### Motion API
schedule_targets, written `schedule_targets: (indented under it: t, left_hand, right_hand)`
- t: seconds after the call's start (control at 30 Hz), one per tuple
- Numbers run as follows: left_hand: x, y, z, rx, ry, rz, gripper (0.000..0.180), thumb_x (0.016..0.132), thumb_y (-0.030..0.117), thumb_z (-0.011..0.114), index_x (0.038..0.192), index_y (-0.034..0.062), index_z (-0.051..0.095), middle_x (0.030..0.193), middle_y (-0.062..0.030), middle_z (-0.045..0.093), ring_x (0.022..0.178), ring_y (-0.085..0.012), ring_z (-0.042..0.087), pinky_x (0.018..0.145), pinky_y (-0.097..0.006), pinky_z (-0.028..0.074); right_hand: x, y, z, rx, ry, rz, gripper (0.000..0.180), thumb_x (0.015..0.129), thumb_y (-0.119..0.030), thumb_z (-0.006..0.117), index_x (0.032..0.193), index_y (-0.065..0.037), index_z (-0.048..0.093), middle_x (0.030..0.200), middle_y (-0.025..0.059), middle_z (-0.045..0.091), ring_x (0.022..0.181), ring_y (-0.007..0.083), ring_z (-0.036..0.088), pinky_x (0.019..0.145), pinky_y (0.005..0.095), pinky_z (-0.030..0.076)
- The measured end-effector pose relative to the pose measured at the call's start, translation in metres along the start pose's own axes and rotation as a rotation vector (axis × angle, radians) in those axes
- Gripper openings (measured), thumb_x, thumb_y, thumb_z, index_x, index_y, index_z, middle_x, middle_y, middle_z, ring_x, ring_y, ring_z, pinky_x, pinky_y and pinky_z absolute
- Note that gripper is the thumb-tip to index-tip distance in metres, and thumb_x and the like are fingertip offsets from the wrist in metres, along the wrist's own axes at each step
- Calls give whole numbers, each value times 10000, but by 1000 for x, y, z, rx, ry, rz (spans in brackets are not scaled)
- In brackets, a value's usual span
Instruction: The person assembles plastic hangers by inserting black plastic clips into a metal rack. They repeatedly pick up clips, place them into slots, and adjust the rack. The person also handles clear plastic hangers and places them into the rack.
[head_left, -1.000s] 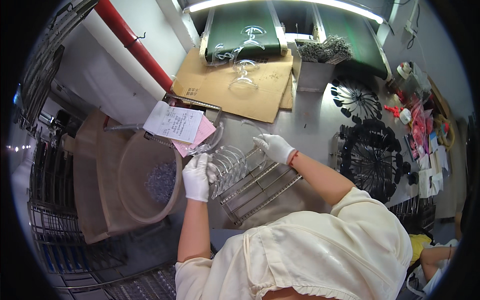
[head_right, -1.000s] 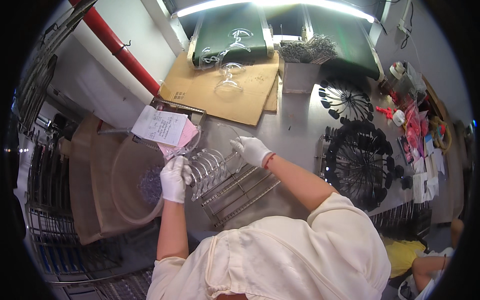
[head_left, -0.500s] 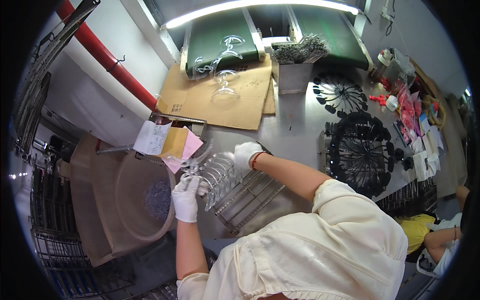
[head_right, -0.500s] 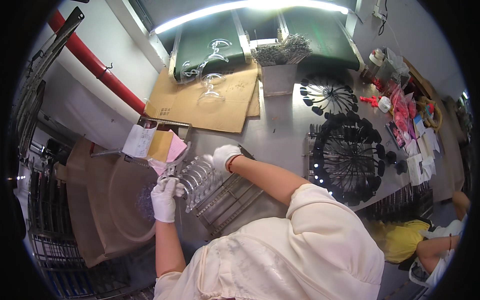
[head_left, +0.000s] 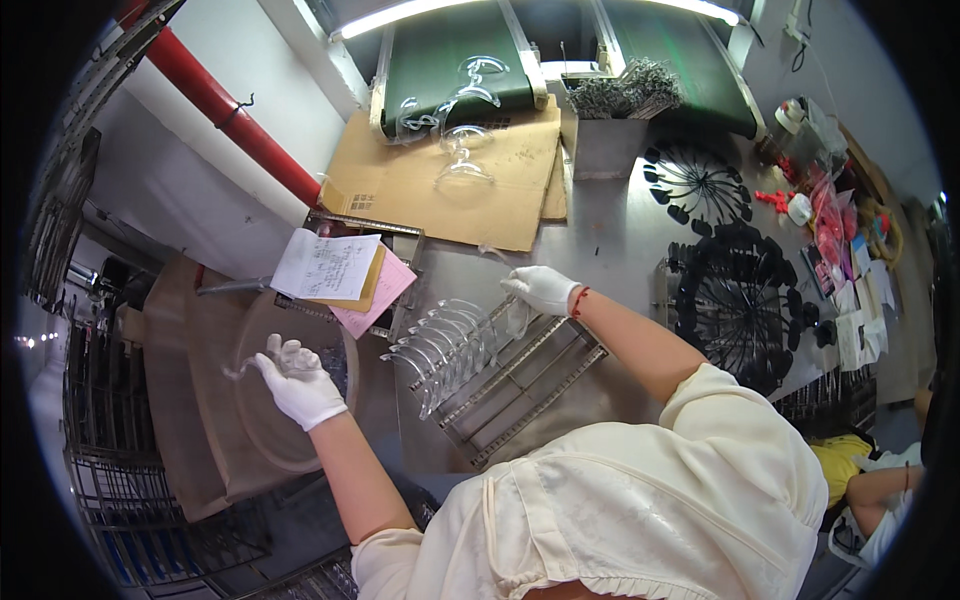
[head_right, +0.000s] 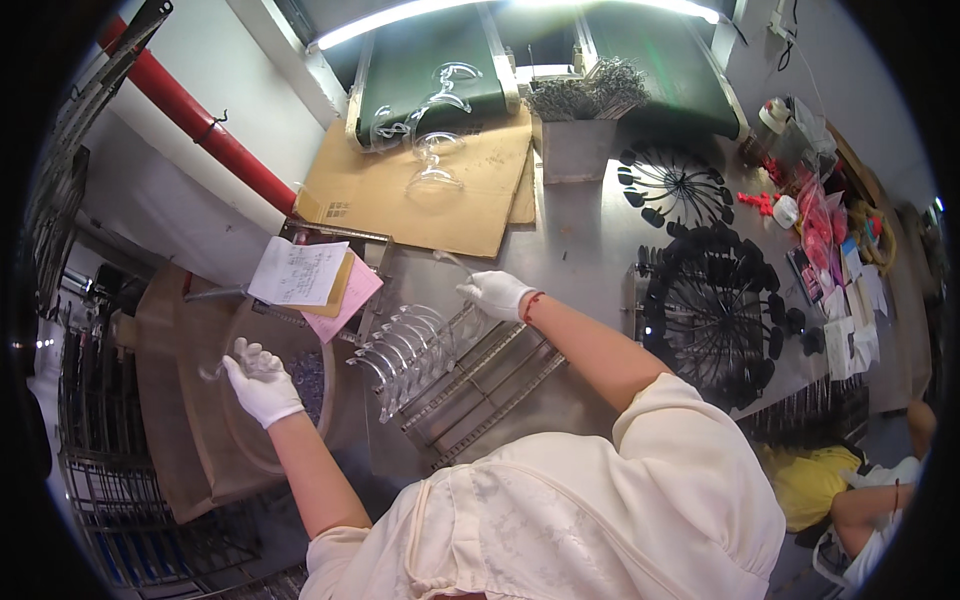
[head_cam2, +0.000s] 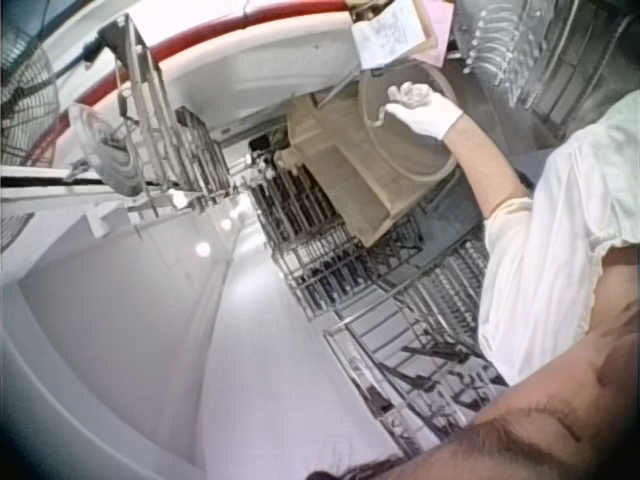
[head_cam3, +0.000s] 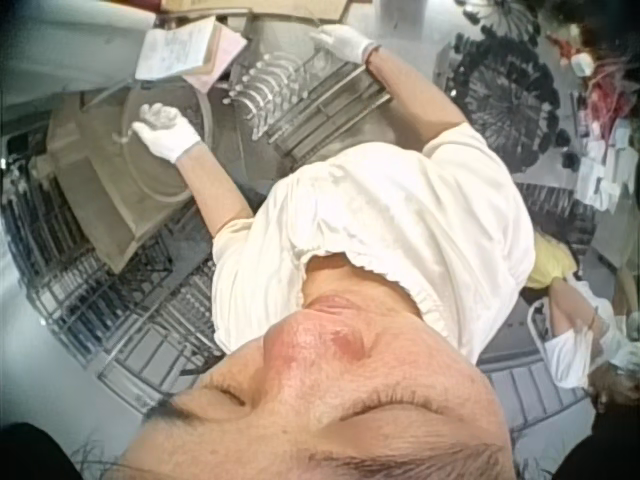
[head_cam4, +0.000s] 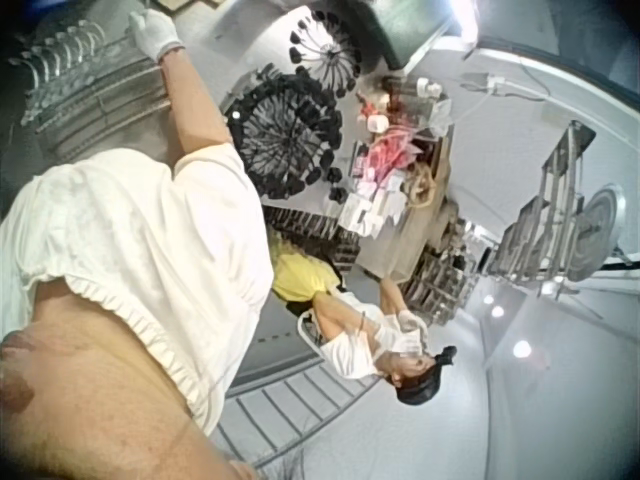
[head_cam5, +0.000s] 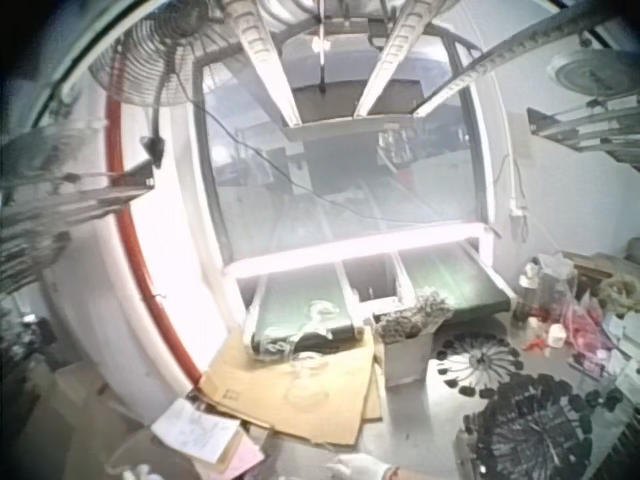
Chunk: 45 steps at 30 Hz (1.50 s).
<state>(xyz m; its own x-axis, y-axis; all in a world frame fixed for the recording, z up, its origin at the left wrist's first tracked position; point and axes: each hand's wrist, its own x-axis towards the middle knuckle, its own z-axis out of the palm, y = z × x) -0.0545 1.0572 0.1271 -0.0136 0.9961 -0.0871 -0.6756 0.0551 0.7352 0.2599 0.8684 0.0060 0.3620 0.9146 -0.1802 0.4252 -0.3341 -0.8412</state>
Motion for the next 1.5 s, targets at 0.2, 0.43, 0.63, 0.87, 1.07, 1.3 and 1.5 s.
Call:
schedule_targets:
  t: [0.2,0.43,0.63,0.87,1.07,1.3,1.5]
  left_hand:
    - [3,-44,14,337,-280,-63,411,1110,372,463,1211,-12,573,774,-83,620,609,-87,502,566,-221,415]
    - [-39,-110,54,1461,-1149,676,824,837,534,768,1448,60,487,1444,-204,504,1365,-356,463,1136,-510,346]
    - [-44,-176,40,1845,-1719,534,992,836,802,538,1562,136,421,1618,-221,354,1529,-408,265,1208,-634,166]
    - [-37,-176,39,1810,-1734,444,964,867,771,524,1571,125,399,1622,-198,357,1521,-404,284,1211,-596,226]
    - [-24,-154,24,1261,-1261,594,726,919,492,705,1448,30,520,1427,-180,574,1376,-366,495,1164,-507,362]
    - [-54,-142,36,933,-659,23,565,938,184,756,1408,-30,525,1046,-100,705,831,-116,675,693,-270,571]
    - [-78,-115,45,917,-745,-335,207,1011,205,665,1059,15,730,770,18,663,628,-53,573,535,-214,446]
  right_hand:
    - [23,-6,26,-540,-272,11,446,1004,-373,490,1028,-12,751,1051,254,727,1028,432,691,925,489,532]
    - [47,-47,-4,-628,-228,93,700,1032,-606,388,1047,-5,747,1041,252,733,1012,437,696,912,496,536]
    - [195,-6,-50,-518,401,51,428,933,-445,658,1220,-127,675,1155,183,685,1071,370,684,927,477,545]
    - [283,-7,-63,-607,351,124,518,857,-419,728,1314,-199,623,1293,186,627,1130,373,670,967,459,543]
    - [214,-21,-47,-557,265,59,325,938,-381,607,1163,-164,696,1166,184,716,1047,381,703,880,492,563]
    - [28,-80,-49,1112,-44,10,401,1093,-337,461,1336,-58,616,1081,57,734,843,142,679,730,298,544]
    - [-47,-74,-9,179,293,-491,192,997,-150,605,1137,-47,687,916,84,733,735,215,703,650,334,552]
